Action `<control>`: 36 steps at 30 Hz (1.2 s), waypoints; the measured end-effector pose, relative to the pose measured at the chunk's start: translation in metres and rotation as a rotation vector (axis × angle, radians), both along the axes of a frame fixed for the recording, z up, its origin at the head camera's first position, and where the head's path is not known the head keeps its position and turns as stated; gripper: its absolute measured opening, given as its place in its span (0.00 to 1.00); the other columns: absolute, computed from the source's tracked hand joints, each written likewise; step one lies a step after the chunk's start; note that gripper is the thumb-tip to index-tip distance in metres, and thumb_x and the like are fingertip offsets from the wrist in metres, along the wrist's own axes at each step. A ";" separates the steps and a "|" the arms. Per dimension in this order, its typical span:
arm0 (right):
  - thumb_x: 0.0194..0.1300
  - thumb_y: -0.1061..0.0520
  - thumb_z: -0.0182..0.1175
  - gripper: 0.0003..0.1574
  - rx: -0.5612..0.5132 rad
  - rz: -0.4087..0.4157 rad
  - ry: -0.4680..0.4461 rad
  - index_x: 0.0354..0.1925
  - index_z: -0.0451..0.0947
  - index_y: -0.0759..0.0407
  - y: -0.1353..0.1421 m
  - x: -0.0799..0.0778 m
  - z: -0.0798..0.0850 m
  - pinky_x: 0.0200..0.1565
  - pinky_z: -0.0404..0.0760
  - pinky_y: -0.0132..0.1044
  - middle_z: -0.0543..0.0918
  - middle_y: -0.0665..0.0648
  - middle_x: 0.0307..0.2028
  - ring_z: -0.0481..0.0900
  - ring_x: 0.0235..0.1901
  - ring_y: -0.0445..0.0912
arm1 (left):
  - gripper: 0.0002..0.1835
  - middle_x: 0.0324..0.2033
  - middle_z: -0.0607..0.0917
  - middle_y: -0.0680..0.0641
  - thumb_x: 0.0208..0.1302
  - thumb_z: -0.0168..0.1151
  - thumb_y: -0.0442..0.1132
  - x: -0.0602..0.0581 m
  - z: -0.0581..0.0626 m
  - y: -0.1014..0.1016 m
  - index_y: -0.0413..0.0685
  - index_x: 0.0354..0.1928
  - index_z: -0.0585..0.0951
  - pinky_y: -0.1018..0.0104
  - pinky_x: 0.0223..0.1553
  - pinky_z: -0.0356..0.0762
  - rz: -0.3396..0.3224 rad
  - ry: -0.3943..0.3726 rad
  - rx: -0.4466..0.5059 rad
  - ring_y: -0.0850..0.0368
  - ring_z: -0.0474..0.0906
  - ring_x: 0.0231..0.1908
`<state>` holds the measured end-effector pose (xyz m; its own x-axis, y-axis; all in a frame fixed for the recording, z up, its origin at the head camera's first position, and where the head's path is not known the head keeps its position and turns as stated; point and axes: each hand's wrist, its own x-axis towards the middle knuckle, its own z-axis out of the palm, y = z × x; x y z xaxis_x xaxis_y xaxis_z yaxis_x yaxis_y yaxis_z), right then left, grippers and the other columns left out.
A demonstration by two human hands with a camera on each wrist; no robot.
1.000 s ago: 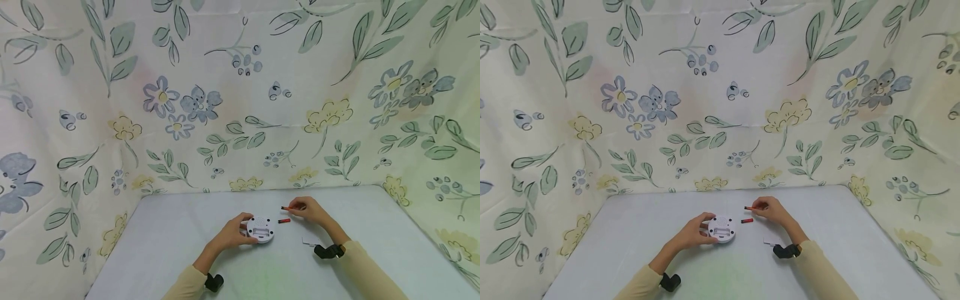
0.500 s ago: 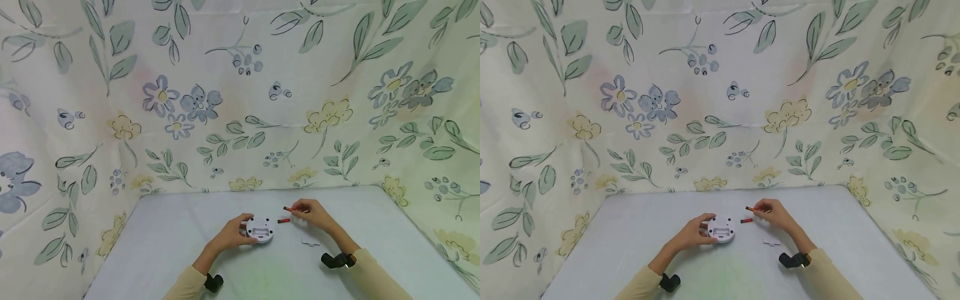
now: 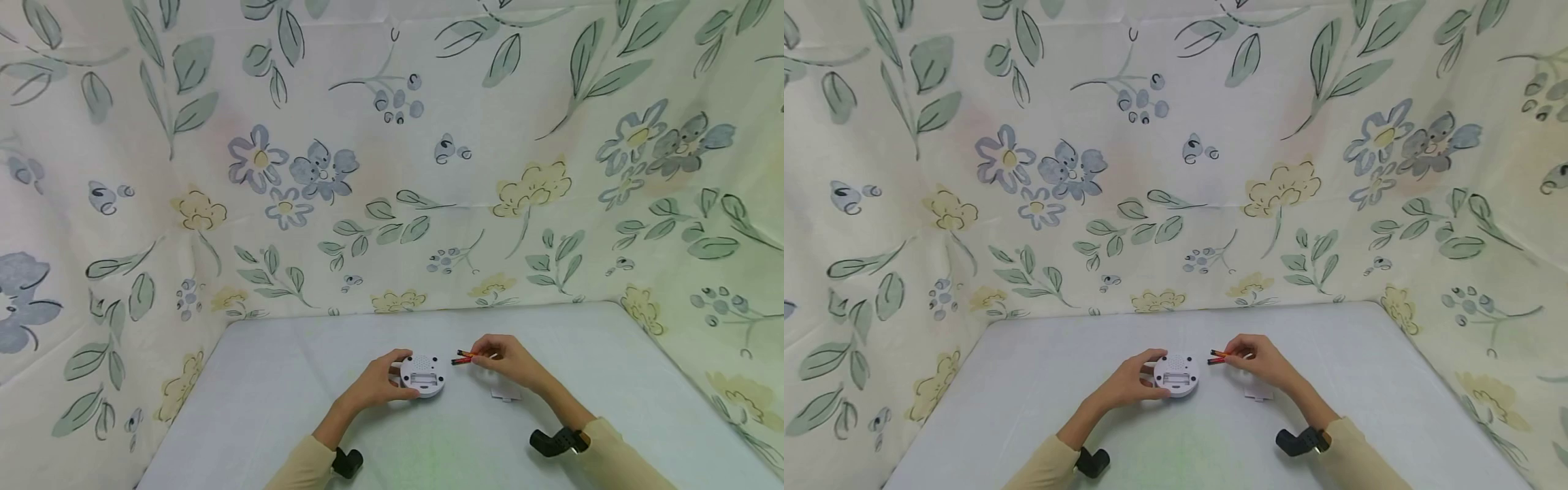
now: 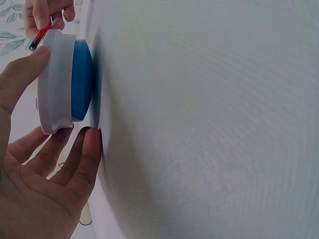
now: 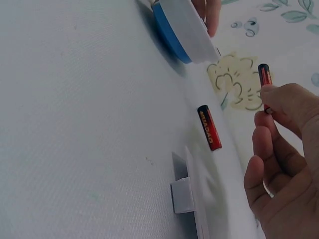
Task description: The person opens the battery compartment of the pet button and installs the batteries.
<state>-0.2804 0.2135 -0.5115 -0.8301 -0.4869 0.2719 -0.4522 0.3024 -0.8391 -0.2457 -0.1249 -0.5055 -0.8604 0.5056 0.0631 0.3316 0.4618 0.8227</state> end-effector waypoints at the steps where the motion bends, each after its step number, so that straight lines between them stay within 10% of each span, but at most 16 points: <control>1: 0.68 0.58 0.68 0.05 0.000 0.001 0.000 0.42 0.84 0.56 0.000 0.001 0.000 0.34 0.81 0.37 0.84 0.53 0.35 0.80 0.32 0.47 | 0.42 0.64 0.75 0.43 0.57 0.79 0.43 0.000 0.000 0.000 0.41 0.71 0.70 0.66 0.46 0.80 0.000 0.001 0.001 0.46 0.79 0.55; 36: 0.67 0.63 0.69 0.08 -0.178 0.064 -0.027 0.44 0.83 0.61 -0.050 0.020 -0.010 0.34 0.81 0.34 0.84 0.64 0.39 0.80 0.32 0.46 | 0.40 0.63 0.76 0.43 0.57 0.79 0.44 0.000 0.003 0.001 0.42 0.69 0.72 0.65 0.45 0.80 0.013 0.002 -0.007 0.46 0.80 0.54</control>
